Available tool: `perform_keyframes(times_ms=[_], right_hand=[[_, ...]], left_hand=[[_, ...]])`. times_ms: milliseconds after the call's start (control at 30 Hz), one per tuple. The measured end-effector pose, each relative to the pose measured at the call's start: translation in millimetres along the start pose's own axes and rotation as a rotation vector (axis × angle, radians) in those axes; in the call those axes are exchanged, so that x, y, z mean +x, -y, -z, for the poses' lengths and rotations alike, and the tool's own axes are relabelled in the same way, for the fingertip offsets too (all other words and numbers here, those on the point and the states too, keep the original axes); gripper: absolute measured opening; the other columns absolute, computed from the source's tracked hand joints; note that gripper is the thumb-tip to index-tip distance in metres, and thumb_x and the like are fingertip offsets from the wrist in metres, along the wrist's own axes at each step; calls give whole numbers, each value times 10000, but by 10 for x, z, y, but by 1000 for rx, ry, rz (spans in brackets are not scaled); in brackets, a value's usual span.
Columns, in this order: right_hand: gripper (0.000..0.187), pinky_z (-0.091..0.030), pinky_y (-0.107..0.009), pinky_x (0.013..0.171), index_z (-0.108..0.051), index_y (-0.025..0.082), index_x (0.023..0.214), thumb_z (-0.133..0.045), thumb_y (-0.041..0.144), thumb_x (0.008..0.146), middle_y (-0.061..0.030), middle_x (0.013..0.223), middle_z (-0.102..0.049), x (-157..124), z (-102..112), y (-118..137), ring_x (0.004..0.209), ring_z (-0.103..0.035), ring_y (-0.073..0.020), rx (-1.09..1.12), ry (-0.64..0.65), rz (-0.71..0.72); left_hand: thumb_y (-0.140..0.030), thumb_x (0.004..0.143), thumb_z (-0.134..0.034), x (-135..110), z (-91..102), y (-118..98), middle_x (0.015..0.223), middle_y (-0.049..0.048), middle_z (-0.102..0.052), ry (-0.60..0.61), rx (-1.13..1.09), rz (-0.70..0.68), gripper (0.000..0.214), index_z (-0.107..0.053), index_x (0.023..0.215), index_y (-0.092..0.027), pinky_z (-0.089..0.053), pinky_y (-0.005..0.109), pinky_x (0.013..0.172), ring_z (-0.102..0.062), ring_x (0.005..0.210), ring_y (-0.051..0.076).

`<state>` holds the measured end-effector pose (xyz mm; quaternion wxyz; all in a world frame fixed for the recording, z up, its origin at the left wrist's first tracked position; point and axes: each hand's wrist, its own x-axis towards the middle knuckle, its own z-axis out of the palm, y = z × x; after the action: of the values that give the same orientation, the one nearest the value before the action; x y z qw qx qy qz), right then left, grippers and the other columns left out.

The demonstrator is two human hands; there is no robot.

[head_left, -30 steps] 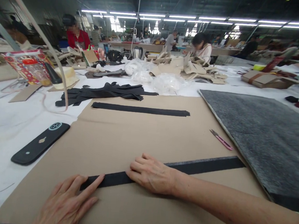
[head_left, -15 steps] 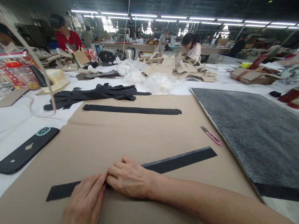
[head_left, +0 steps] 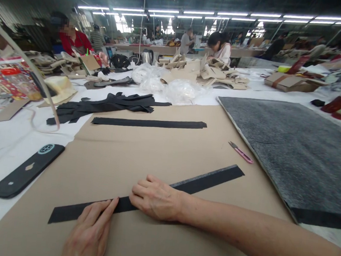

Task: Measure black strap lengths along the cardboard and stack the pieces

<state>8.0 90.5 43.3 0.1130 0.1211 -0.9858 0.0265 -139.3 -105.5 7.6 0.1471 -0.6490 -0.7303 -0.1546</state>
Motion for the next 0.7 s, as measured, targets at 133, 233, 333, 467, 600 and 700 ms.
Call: perform_keyframes(times_ms=[133,233,333,467,600,700], right_hand=[[173,-332,-321,704,-556,156,879,-408,183,965,-34,856,-523,-69,33,-15,768,-436,-169,23,14,-27],[141,-349,-307,727,-560,161,942,-422,186,960,-27,868,-540,-76,58,-25,774,-449,-163,65,15,-100],[109,-359,-297,738,-566,163,963,-463,187,937,-21,873,-552,-50,57,-47,799,-466,-162,102,8,-154],[71,-358,-278,731,-574,163,922,-504,172,916,-12,841,-544,-36,25,-97,789,-472,-154,134,8,-109],[122,-349,-280,708,-576,164,890,-470,188,946,-16,841,-532,-72,0,-131,754,-461,-149,103,32,-38],[165,-338,-293,699,-570,155,892,-426,189,965,-22,849,-524,-102,1,-129,749,-450,-150,63,29,5]], left_hand=[[-202,899,-404,-22,-31,25,1032,39,-604,18,2,14,457,-438,1350,-268,-470,311,859,-555,978,190],[-208,907,-394,-20,-44,30,1040,35,-607,27,-9,33,480,-395,1382,-277,-465,318,863,-550,986,190],[-207,914,-394,-13,-42,25,1056,33,-606,33,-24,43,496,-355,1405,-260,-452,315,876,-542,999,185],[-210,915,-396,-13,-37,31,1069,34,-600,31,-36,41,485,-364,1398,-251,-444,307,890,-536,1012,182],[-202,903,-407,-16,-36,57,1064,35,-595,50,-12,-2,492,-381,1391,-262,-447,291,883,-535,1006,181],[-170,888,-404,-17,-35,75,1057,42,-586,58,27,-38,522,-375,1400,-266,-447,294,880,-538,992,182]])
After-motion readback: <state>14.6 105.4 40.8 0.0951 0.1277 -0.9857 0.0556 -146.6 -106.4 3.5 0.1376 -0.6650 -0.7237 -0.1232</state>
